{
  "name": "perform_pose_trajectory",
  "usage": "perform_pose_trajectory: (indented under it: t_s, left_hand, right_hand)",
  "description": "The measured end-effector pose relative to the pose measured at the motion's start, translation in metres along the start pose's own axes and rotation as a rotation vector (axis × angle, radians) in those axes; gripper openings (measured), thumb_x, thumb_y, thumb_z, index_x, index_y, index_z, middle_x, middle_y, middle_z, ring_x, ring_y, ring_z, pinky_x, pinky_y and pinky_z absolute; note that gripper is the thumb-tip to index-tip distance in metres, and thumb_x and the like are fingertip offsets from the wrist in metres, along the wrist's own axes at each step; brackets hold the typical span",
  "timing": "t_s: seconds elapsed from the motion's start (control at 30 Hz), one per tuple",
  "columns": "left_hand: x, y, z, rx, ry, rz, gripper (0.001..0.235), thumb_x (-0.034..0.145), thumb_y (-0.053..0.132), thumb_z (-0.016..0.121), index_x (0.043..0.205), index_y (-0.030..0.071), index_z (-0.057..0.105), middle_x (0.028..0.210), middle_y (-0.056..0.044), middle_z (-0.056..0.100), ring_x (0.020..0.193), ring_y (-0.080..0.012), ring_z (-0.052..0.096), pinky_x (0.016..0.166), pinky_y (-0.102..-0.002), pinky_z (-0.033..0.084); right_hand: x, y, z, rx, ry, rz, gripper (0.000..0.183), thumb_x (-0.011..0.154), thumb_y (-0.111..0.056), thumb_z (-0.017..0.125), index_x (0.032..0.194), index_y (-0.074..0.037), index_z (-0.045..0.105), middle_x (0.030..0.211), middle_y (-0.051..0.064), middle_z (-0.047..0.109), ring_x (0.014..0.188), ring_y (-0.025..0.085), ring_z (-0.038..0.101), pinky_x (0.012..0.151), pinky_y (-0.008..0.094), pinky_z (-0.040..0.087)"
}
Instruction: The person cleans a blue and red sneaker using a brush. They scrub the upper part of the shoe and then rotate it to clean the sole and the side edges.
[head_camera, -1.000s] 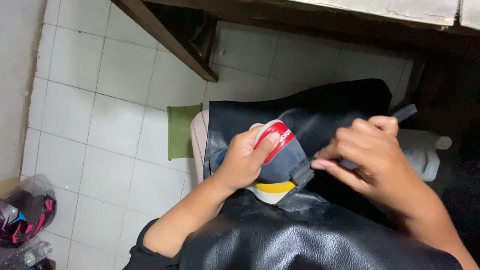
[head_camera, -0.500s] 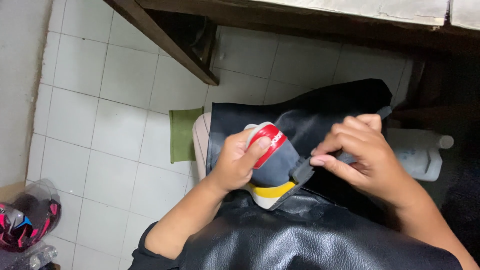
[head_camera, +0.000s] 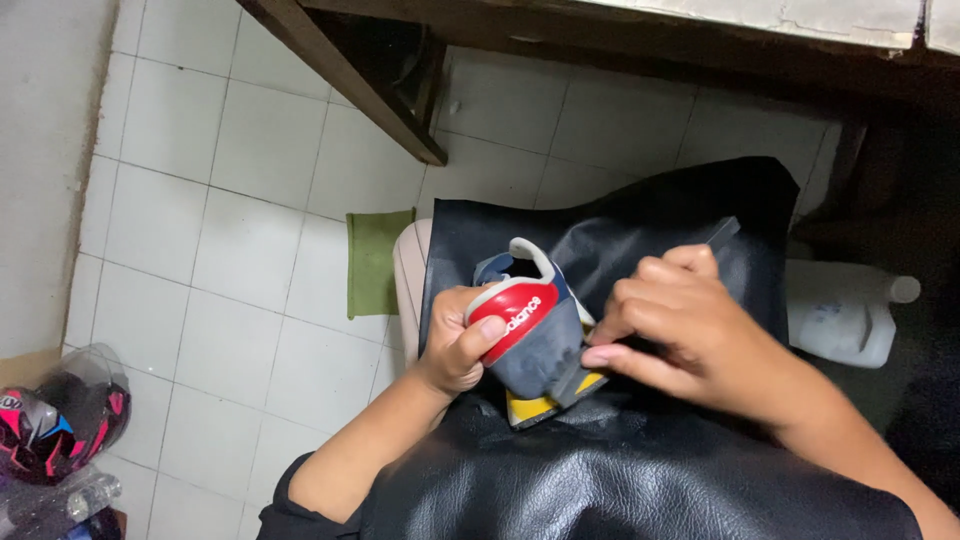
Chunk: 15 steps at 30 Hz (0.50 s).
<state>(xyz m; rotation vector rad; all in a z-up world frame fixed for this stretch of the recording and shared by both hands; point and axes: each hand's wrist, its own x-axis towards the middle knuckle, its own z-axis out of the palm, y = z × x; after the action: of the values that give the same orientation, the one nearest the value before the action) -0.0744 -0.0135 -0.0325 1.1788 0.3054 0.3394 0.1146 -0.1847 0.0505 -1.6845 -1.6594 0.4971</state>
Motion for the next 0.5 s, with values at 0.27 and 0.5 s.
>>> perform_pose_trajectory:
  t_s: [0.27,0.5]
  left_hand:
    - [0.002,0.008,0.006,0.013,-0.063,0.131,0.034,0.088,0.034,0.06,0.065,0.012,0.048,0.061,-0.002,0.049,0.058,-0.0164,0.042,0.067,-0.035,0.039]
    - [0.013,0.021,0.003,-0.264,-0.02,0.296,0.03,0.078,0.029,0.065,0.057,0.013,0.051,0.05,-0.001,0.051,0.048,-0.0175,0.041,0.07,-0.036,0.037]
  right_hand:
    - [0.014,-0.01,0.015,-0.07,0.217,0.005,0.013,0.095,-0.031,0.068,0.09,-0.019,0.064,0.08,-0.008,0.064,0.071,0.014,0.053,0.083,0.037,0.026]
    - [-0.014,0.023,-0.007,0.103,0.052,0.222,0.014,0.09,-0.036,0.067,0.09,-0.022,0.068,0.085,-0.009,0.069,0.078,0.011,0.062,0.087,0.035,0.031]
